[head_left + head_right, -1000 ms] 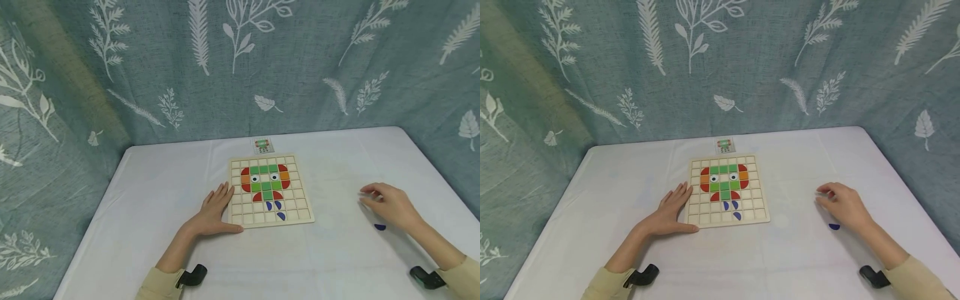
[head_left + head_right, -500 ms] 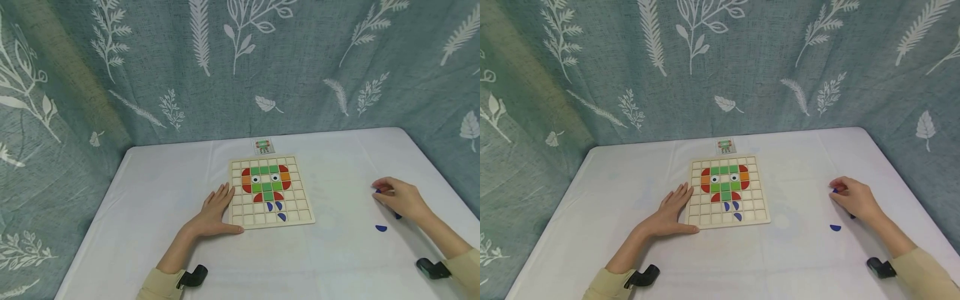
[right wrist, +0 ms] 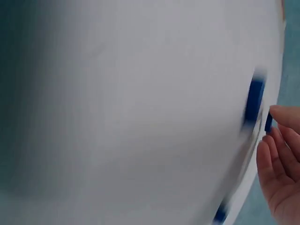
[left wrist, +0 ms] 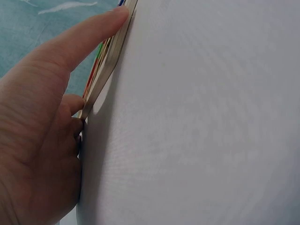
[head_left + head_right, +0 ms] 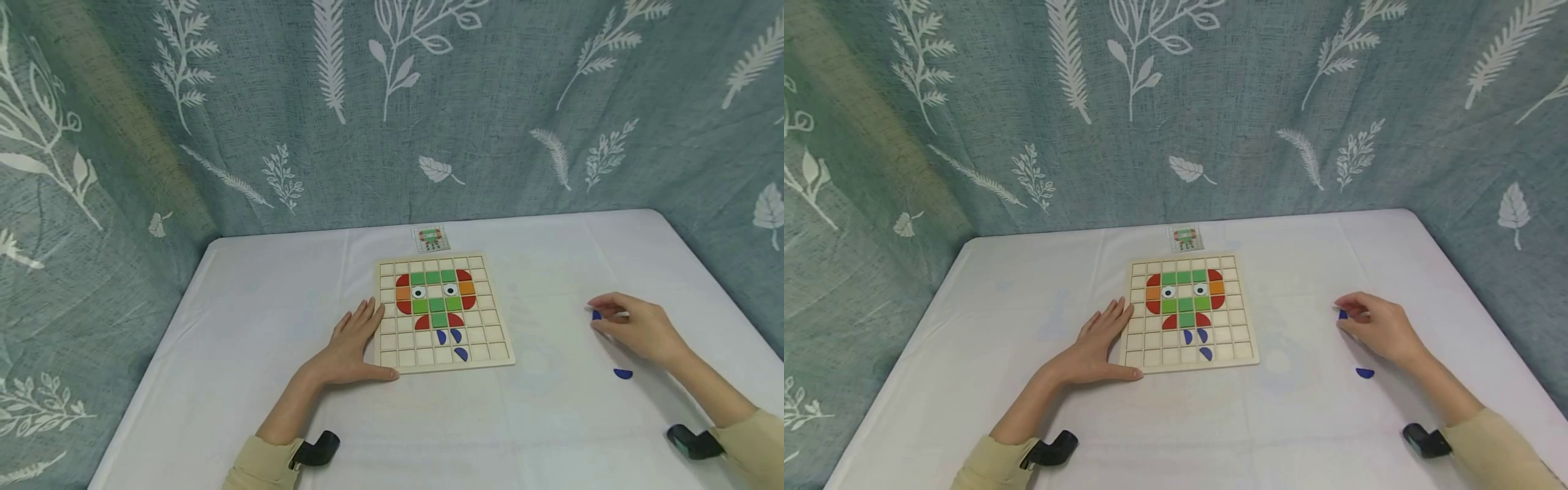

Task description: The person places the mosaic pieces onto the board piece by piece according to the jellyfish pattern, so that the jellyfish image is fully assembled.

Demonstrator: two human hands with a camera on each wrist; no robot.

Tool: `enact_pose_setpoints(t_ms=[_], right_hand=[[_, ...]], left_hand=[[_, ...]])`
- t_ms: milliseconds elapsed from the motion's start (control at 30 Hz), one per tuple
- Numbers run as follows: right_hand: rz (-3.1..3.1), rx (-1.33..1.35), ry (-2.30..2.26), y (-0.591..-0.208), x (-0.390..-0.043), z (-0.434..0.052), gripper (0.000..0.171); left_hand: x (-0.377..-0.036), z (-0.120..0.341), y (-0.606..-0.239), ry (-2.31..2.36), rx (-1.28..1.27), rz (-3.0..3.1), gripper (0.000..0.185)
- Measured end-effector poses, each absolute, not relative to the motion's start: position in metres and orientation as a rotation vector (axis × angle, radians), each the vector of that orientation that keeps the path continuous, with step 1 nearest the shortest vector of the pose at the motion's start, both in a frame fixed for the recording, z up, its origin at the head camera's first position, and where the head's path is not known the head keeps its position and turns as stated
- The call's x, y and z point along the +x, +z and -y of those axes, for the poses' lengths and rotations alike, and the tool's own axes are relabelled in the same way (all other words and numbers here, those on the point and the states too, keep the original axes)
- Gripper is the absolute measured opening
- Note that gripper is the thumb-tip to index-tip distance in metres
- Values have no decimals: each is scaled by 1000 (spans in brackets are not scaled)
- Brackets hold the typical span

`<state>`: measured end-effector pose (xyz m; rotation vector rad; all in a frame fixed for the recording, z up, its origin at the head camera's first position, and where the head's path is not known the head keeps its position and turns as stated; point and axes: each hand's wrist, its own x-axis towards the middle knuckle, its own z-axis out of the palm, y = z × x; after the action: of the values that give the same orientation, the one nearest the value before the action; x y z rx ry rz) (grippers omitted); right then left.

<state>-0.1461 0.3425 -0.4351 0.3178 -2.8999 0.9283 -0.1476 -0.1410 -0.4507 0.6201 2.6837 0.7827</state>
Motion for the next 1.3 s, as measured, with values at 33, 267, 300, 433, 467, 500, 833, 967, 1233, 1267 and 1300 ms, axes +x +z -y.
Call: enact_pose_setpoints(t_ms=[33, 267, 300, 433, 467, 500, 833, 967, 1233, 1267, 1300], right_hand=[[2900, 336, 954, -434, -147, -334, 32], [2875, 569, 1159, -433, -151, -255, 31], [2867, 619, 1180, -433, -151, -244, 31], [2868, 810, 1296, -429, -149, -202, 30], [2864, 863, 1313, -430, -149, -193, 30], [2864, 911, 1314, -430, -148, -185, 29], [2861, 1178, 1136, -433, -148, -142, 29], [2855, 1191, 1110, -433, -147, -141, 29], [2839, 1186, 1060, -437, -147, -140, 25], [2838, 1192, 1050, -437, -147, -140, 25], [2834, 1200, 1039, -438, -147, -139, 24]], left_hand=[[-148, 141, -451, 783, 620, -2683, 119], [-148, 142, -452, 784, 623, -2682, 119], [-148, 142, -452, 780, 623, -2683, 119], [-149, 142, -451, 762, 625, -2686, 119], [-149, 142, -451, 758, 625, -2686, 119], [-149, 142, -451, 751, 625, -2686, 119], [-149, 143, -451, 749, 629, -2678, 118], [-149, 142, -452, 740, 625, -2682, 118], [-149, 142, -451, 739, 628, -2686, 118], [-149, 142, -451, 741, 626, -2684, 118], [-149, 142, -451, 740, 623, -2681, 118]])
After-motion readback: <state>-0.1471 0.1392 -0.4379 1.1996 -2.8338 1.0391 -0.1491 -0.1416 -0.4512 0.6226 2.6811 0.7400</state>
